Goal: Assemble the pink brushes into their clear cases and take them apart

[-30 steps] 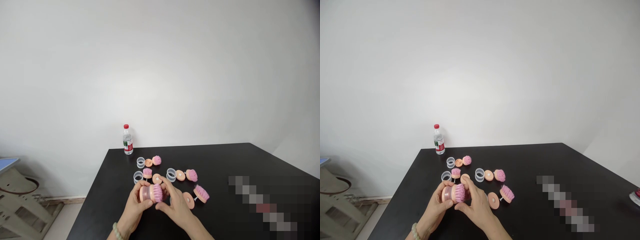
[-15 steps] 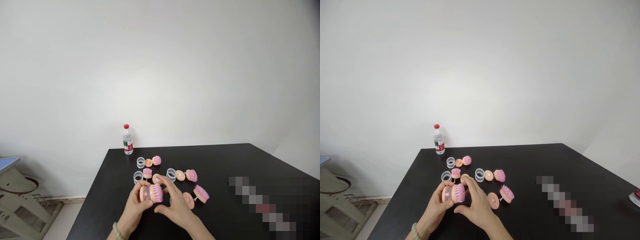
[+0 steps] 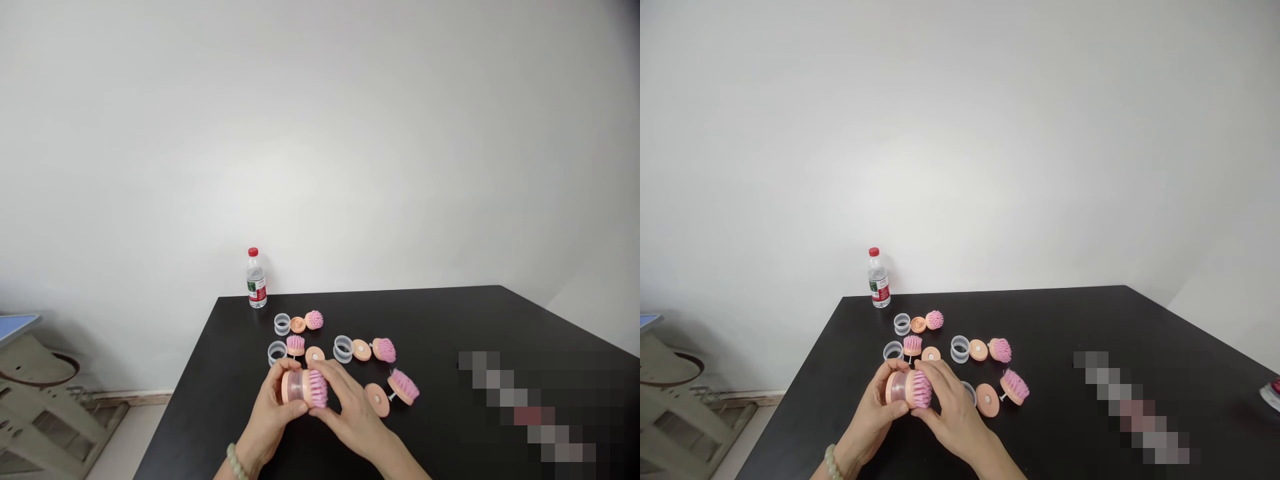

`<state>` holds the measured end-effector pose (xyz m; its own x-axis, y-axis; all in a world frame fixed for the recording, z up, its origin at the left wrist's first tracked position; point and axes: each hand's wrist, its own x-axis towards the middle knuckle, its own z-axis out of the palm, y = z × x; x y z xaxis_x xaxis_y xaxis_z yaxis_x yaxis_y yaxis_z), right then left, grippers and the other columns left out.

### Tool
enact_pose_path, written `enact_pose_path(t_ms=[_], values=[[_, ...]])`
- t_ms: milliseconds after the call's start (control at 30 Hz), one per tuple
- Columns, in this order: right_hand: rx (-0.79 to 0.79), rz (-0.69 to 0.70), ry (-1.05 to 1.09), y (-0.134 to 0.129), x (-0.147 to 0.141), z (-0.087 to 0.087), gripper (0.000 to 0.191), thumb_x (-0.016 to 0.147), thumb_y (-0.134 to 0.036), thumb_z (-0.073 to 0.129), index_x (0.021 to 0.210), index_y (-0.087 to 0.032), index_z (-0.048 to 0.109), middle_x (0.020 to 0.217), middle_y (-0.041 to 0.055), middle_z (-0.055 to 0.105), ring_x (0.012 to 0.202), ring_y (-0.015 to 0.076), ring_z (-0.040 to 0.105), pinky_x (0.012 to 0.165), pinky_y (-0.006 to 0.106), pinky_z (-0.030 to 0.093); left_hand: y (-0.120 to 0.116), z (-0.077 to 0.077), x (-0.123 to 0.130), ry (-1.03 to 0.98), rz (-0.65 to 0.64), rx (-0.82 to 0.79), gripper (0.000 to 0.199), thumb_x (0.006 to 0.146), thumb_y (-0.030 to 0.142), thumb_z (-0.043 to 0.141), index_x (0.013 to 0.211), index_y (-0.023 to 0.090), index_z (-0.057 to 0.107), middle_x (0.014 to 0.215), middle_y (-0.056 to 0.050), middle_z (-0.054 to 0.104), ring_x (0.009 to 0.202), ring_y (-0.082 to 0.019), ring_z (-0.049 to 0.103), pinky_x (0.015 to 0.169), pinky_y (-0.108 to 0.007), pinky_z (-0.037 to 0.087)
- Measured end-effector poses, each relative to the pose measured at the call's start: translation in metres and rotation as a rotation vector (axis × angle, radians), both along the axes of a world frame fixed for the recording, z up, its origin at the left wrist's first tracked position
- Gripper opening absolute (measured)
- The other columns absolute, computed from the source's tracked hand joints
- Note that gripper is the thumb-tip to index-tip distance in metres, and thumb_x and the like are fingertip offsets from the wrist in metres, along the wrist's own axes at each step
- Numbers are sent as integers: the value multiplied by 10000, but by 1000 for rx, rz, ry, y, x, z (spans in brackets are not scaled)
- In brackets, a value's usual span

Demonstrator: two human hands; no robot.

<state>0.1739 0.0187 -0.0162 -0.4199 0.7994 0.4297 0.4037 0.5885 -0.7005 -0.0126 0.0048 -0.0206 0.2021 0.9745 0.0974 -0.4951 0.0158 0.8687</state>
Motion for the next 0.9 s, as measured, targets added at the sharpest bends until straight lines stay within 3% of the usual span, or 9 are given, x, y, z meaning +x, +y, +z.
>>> enact_pose_path(t_ms=[133,300,567,667,767,900], values=[[-69,-67,-13,0,-2,3,555,765,-287,796,1267,-282,557,1194,56,665,1044,261,650,886,384,544,1,-2,-1,-3,10,1,538,591,243,915,1038,243,616,921,4,642,795,-135,566,740,-255,450],[-41,-72,56,-1,-6,4,366,777,-299,791,1094,-253,612,1008,22,676,883,212,646,774,313,533,2,-3,-2,25,22,13,550,565,237,928,1019,233,617,925,-5,646,789,-142,578,715,-254,453],[-231,-58,242,-1,-15,2,312,776,-337,761,1032,-232,616,991,32,664,877,213,660,728,301,561,3,0,-1,103,70,61,507,577,267,922,989,233,628,921,-12,665,804,-169,617,730,-277,482],[-226,-56,293,4,-12,2,316,778,-306,731,1060,-234,605,1071,49,649,932,221,659,733,304,575,5,-4,0,97,108,106,611,586,289,914,1123,263,625,1133,-58,655,1028,-253,625,851,-334,509],[-181,-147,314,16,1,8,321,787,-257,680,1095,-229,594,1075,50,653,950,222,663,765,320,582,10,-14,-1,132,190,140,694,616,336,891,1242,292,594,1355,-102,561,1227,-330,533,918,-388,516],[-22,-395,107,47,32,29,331,831,-286,650,1149,-217,585,1159,74,633,1044,235,642,830,333,566,15,-24,0,215,337,125,612,661,376,855,1215,277,614,1325,-118,565,1111,-292,578,793,-340,549]])
